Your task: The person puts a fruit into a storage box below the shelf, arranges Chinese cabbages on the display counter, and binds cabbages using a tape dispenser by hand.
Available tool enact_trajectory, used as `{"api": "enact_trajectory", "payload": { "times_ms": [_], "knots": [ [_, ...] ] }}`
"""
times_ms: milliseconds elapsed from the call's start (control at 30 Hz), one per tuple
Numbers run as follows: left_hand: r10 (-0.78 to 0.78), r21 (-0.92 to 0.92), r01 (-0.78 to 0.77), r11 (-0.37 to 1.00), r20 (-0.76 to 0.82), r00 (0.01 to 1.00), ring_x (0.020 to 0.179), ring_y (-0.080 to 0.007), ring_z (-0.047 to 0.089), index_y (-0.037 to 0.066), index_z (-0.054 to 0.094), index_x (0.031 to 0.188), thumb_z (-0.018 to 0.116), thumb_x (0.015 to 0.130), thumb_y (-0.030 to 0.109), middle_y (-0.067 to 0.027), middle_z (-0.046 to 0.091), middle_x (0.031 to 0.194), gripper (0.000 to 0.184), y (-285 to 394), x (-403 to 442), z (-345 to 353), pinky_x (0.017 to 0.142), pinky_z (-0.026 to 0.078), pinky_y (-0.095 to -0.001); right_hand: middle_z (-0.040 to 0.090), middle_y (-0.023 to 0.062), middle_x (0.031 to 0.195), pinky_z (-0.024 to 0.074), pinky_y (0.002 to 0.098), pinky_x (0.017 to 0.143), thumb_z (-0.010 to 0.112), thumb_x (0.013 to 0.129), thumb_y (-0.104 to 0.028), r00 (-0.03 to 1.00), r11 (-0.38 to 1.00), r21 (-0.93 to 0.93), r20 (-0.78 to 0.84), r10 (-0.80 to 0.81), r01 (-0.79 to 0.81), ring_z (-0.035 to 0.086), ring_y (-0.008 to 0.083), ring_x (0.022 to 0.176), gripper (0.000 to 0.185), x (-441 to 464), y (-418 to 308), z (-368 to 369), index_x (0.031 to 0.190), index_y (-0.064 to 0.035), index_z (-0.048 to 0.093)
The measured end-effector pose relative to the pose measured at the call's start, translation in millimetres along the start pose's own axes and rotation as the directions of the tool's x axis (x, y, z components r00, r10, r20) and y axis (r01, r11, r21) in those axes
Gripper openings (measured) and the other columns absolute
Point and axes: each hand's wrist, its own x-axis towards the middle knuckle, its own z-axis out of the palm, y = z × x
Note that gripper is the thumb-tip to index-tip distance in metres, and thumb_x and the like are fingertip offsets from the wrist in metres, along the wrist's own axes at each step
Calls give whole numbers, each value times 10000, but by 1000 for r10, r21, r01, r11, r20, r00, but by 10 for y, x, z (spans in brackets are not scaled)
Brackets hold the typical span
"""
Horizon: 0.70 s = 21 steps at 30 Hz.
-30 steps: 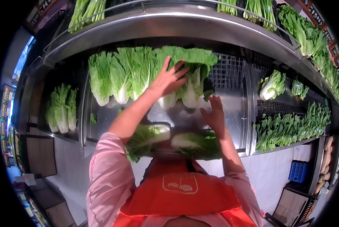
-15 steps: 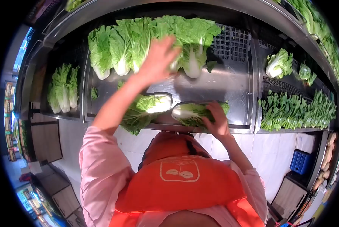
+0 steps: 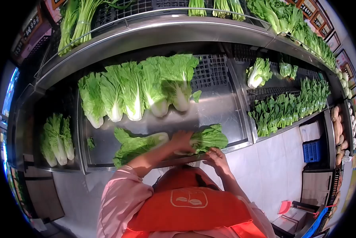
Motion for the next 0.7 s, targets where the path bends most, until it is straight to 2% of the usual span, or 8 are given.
{"api": "enact_trajectory", "payload": {
  "times_ms": [100, 167, 233, 300, 367, 467, 633, 700],
  "knots": [
    [84, -639, 63, 766, 197, 977, 959, -227, 587, 30, 539, 1164, 820, 564, 347, -120, 624, 1062, 734, -6, 17, -307, 889, 446, -349, 536, 96, 962, 550, 388, 717, 616, 868, -220, 997, 997, 37, -45, -64, 66, 608, 214, 801, 441, 66, -146, -24, 1209, -47, 396],
    [92, -788, 65, 612, 153, 984, 910, -173, 594, 21, 551, 1149, 814, 600, 279, -86, 638, 1036, 662, -7, 134, -301, 860, 454, -304, 534, 98, 956, 549, 396, 715, 599, 883, -225, 993, 996, 77, -116, -36, 45, 604, 209, 787, 468, 78, -358, 28, 1241, -59, 349],
    [153, -903, -45, 427, 23, 988, 920, -177, 593, 15, 548, 1156, 800, 624, 270, -88, 636, 1040, 642, 38, 235, -316, 862, 452, -308, 532, 126, 1017, 541, 410, 724, 579, 895, -229, 989, 982, 174, 107, -97, 78, 607, 227, 838, 541, 338, -493, -75, 1298, -60, 260],
    [-80, -752, -111, 650, -212, 974, 941, -205, 592, 0, 497, 1203, 820, 583, 262, -107, 628, 1050, 746, 245, 298, -527, 873, 448, -319, 577, 82, 952, 502, 311, 648, 670, 835, -245, 955, 948, 189, 97, -279, 258, 581, 169, 851, 555, 395, -1035, 266, 1252, -44, 363],
    [-243, -543, -68, 837, -479, 844, 962, -232, 590, -14, 446, 1250, 840, 542, 253, -125, 619, 1060, 853, 510, 429, -751, 884, 443, -330, 595, 91, 989, 498, 296, 708, 671, 822, -196, 832, 865, 142, 236, -502, 481, 564, 145, 910, 460, 907, -1325, 244, 1192, -16, 464],
    [-374, -418, 26, 908, -780, 501, 932, -277, 594, -21, 428, 1236, 838, 521, 223, -159, 607, 1032, 859, 843, 829, -833, 840, 460, -349, 595, 102, 1046, 483, 297, 770, 669, 816, -175, 783, 806, -46, 278, -557, 590, 564, 134, 950, 365, 1313, -1905, 410, 1107, 0, 535],
    [-674, -706, -119, 699, -705, 222, 876, -388, 600, -45, 478, 1107, 757, 620, 243, -227, 606, 950, 631, 872, 1518, -815, 748, 473, -446, 594, 116, 1077, 463, 303, 834, 733, 752, -224, 767, 832, -82, 446, -462, 549, 567, 173, 986, 541, 2075, -2152, 618, 1172, 3, 478],
    [-745, -746, 47, 665, -658, 106, 918, -371, 602, -37, 441, 1192, 791, 595, 294, -242, 603, 987, 767, 791, 1680, -702, 782, 478, -429, 575, 140, 1122, 448, 318, 882, 749, 724, -255, 720, 747, -223, 532, -445, 626, 560, 199, 1003, 667, 2599, -1955, 611, 1236, 15, 419]
  ]
}}
